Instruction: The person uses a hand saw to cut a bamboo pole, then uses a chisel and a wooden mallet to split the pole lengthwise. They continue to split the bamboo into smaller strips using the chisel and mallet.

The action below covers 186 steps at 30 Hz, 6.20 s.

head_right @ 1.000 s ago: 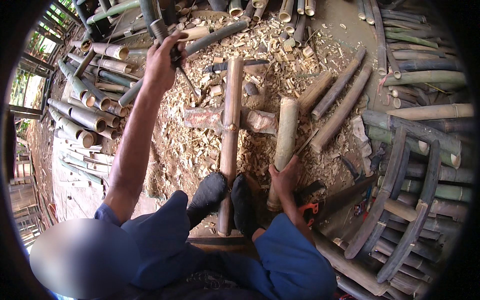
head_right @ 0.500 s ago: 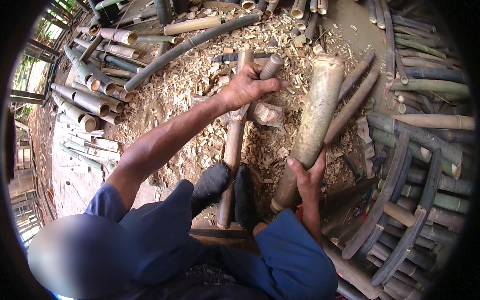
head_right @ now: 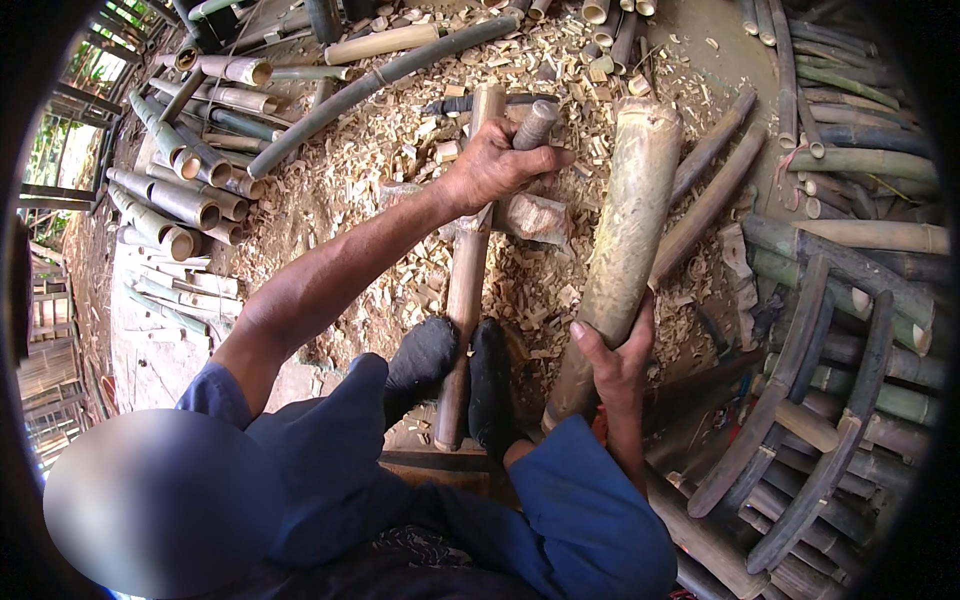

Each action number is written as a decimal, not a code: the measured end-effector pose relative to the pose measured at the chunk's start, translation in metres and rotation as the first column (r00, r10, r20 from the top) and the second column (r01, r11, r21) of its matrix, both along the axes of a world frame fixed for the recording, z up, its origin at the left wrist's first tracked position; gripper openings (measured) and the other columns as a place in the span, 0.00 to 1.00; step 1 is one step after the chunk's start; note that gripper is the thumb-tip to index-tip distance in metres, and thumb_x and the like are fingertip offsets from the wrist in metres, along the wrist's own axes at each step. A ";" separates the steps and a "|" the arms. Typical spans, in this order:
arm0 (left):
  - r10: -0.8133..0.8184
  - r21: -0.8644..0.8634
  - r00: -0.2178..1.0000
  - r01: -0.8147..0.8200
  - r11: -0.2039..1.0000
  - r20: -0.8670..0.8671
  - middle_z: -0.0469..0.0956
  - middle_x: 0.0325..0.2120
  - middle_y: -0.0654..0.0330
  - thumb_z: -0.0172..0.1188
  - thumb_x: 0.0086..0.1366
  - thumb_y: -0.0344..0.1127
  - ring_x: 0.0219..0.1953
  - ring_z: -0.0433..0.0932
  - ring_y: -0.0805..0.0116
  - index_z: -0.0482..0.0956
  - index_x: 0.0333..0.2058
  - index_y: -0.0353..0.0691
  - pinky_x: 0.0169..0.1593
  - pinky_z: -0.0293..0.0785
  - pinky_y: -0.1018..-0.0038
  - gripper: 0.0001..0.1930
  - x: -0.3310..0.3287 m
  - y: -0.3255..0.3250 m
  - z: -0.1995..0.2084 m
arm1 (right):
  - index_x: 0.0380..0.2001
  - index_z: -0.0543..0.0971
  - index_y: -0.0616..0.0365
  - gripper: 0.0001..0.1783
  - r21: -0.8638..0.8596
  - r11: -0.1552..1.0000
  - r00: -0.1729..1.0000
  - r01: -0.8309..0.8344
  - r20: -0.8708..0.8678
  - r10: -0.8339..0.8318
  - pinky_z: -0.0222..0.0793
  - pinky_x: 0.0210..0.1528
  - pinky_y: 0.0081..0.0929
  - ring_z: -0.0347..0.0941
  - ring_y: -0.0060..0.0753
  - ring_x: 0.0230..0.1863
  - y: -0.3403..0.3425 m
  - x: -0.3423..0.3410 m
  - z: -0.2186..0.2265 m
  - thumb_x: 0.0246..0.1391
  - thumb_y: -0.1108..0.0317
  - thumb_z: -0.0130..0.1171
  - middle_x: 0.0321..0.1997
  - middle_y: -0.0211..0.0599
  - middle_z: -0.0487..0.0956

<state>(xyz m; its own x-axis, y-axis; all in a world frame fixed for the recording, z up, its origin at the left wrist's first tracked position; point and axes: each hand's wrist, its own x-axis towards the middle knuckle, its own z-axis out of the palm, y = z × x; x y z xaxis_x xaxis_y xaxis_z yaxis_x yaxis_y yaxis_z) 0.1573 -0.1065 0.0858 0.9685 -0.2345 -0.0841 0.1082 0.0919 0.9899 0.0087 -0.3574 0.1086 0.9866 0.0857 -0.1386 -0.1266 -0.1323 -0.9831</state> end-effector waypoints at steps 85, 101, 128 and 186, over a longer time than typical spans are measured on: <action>0.113 0.027 0.985 -0.117 0.993 0.129 0.84 0.29 0.63 0.62 0.70 0.39 0.28 0.78 0.77 0.86 0.37 0.39 0.33 0.74 0.76 0.10 -0.008 0.024 -0.038 | 0.73 0.55 0.65 0.59 -0.796 0.517 0.909 -0.316 -0.097 0.405 0.69 0.65 0.41 0.72 0.50 0.60 0.072 0.123 0.212 0.40 0.68 0.77 0.66 0.63 0.68; 0.113 0.116 0.978 -0.135 0.984 0.174 0.80 0.23 0.63 0.60 0.71 0.42 0.24 0.78 0.77 0.85 0.41 0.40 0.29 0.77 0.73 0.12 -0.016 0.035 -0.029 | 0.69 0.61 0.69 0.52 -0.896 0.291 0.892 -0.334 -0.200 0.405 0.66 0.71 0.43 0.73 0.57 0.64 0.077 0.119 0.214 0.40 0.65 0.72 0.63 0.66 0.74; -0.885 0.781 0.334 0.433 0.450 0.325 0.83 0.26 0.64 0.71 0.51 0.32 0.32 0.84 0.66 0.85 0.37 0.47 0.34 0.85 0.64 0.13 -0.149 -0.002 0.010 | 0.59 0.69 0.67 0.38 -0.275 0.950 0.982 0.149 0.157 -0.108 0.71 0.56 0.32 0.75 0.33 0.49 -0.062 0.027 0.024 0.44 0.73 0.72 0.50 0.40 0.78; -0.325 0.118 0.946 0.324 0.939 -0.014 0.81 0.17 0.64 0.68 0.60 0.40 0.22 0.77 0.78 0.84 0.20 0.38 0.33 0.74 0.74 0.14 0.003 -0.018 0.004 | 0.72 0.59 0.67 0.51 -0.159 0.966 0.971 0.204 0.156 -0.179 0.62 0.67 0.35 0.69 0.38 0.61 -0.058 0.023 0.053 0.45 0.68 0.70 0.62 0.45 0.71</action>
<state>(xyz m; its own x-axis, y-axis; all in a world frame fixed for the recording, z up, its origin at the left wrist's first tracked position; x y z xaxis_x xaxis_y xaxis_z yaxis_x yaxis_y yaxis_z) 0.1602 -0.1243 0.0895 0.8420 -0.5248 -0.1250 0.1076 -0.0638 0.9922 0.0315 -0.4158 0.1612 0.9928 -0.1198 0.0056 -0.0294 -0.2886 -0.9570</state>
